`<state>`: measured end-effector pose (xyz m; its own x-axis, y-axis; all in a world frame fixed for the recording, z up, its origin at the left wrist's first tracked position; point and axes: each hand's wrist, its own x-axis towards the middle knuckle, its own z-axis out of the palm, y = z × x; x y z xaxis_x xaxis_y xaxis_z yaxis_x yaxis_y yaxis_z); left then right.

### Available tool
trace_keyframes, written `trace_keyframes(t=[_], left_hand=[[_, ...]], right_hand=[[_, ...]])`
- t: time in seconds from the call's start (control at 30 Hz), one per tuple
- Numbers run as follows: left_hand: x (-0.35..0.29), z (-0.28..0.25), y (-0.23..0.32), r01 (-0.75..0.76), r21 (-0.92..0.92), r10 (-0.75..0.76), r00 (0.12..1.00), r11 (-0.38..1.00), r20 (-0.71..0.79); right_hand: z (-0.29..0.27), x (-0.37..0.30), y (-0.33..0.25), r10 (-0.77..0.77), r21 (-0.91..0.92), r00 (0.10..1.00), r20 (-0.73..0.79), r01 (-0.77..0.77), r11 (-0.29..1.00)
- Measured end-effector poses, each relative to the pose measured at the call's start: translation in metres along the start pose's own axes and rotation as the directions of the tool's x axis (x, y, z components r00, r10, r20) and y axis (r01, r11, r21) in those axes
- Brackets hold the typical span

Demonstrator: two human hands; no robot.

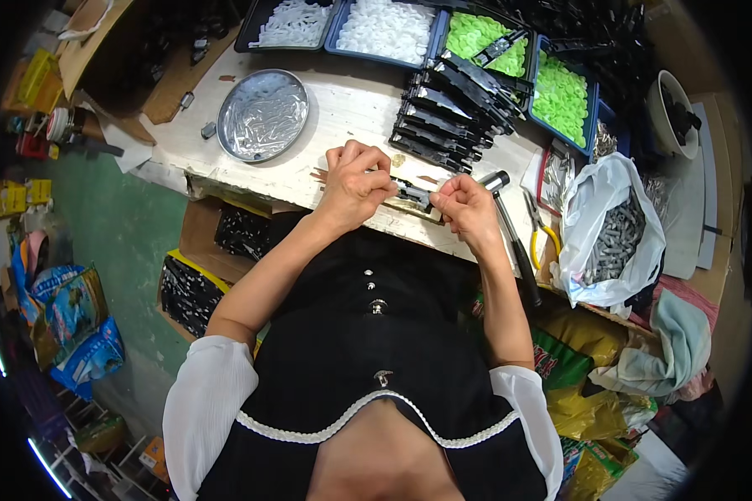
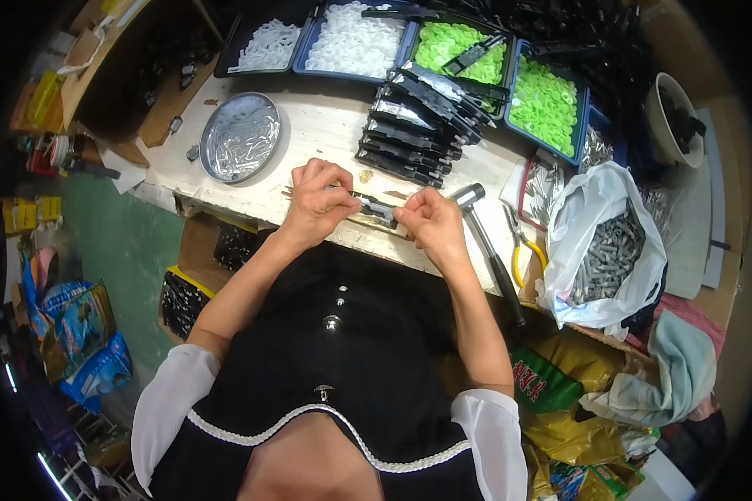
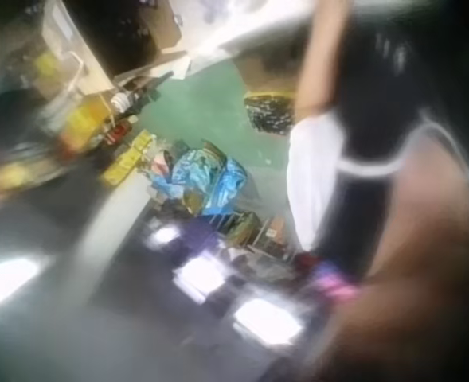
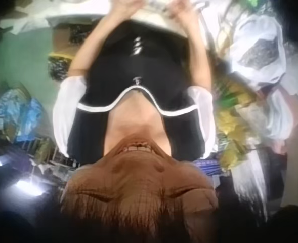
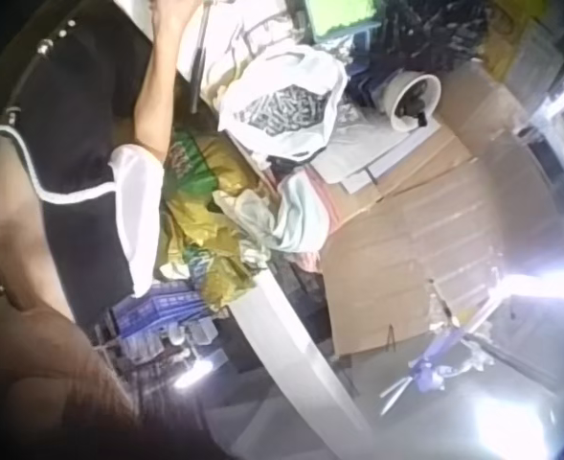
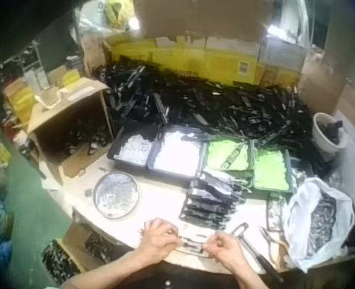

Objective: The person assembles components by hand and using a mallet, picking up small white and green plastic pieces from bins, placing them into larger black frames, and hammering them into place on a wooden jig.

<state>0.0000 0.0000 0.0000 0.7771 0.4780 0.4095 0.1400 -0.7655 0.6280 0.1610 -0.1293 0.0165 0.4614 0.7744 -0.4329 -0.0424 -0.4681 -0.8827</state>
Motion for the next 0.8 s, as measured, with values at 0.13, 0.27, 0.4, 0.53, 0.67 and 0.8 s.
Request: trace_keyframes(t=[0.13,0.27,0.4,0.53,0.67,0.8], left_hand=[[-0.002,0.000,0.000,0.017,-0.011,-0.017,1.000,1.000,0.020],[-0.003,0.002,0.003,0.026,-0.017,-0.026,1.000,1.000,0.012],[-0.001,0.000,0.001,0.038,-0.028,-0.038,0.999,0.999,0.014],[0.000,0.000,-0.003,0.019,-0.027,-0.019,1.000,0.999,0.006],[0.003,-0.001,0.000,0.021,-0.014,-0.020,1.000,1.000,0.018],[0.001,0.002,0.003,-0.018,0.025,0.018,1.000,1.000,0.013]], right_hand=[[0.001,-0.005,-0.006,-0.013,-0.060,1.000,0.001,0.013,0.998],[0.006,-0.010,-0.012,-0.075,-0.259,0.996,-0.046,0.061,0.964],[0.011,-0.007,-0.009,-0.155,-0.366,0.983,-0.100,0.108,0.924],[0.008,-0.003,-0.014,0.012,-0.303,0.997,-0.074,-0.034,0.952],[0.008,-0.002,-0.006,-0.024,-0.226,0.995,-0.094,0.002,0.974],[0.010,-0.006,0.005,-0.113,-0.318,0.982,-0.153,0.060,0.946]])
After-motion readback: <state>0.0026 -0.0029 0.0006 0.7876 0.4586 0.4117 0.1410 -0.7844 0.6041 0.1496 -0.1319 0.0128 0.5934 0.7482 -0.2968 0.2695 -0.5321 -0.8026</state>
